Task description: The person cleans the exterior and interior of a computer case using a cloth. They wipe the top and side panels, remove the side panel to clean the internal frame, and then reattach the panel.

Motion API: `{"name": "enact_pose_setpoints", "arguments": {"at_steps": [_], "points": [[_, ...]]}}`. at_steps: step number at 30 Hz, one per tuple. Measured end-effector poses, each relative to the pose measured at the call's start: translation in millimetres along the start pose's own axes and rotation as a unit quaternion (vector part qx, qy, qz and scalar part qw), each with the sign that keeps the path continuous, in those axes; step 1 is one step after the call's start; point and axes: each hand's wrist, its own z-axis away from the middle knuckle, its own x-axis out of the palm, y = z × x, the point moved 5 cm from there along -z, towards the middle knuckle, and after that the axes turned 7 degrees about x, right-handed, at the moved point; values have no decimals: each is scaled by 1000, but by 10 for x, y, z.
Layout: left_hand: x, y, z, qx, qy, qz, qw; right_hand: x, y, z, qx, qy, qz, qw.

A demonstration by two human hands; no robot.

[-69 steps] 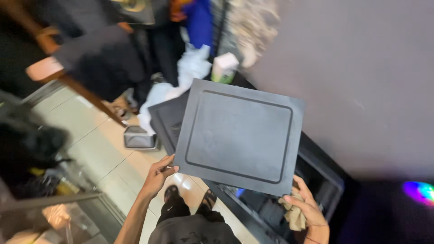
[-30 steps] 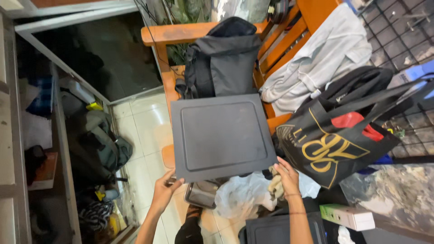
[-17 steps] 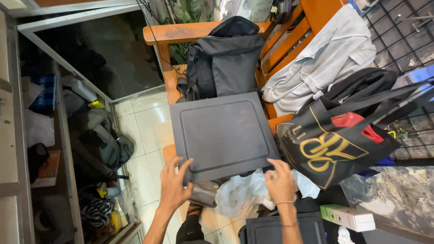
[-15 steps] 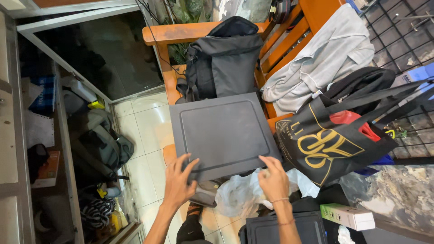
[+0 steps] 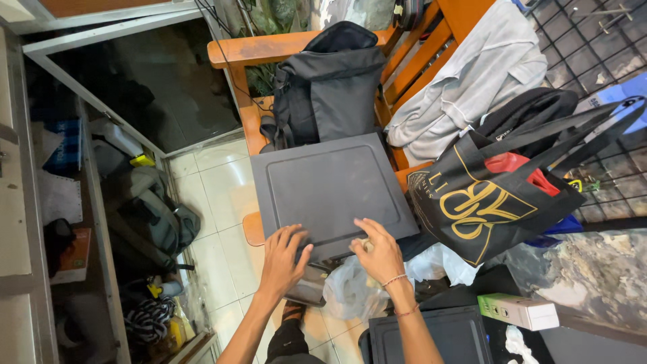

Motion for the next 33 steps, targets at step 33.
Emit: {"name": "enact_pose_setpoints", "arguments": {"at_steps": [33], "points": [[1657, 4314, 3452, 9, -409, 357, 840, -378, 3496, 5843, 324, 235, -589, 702]]}}
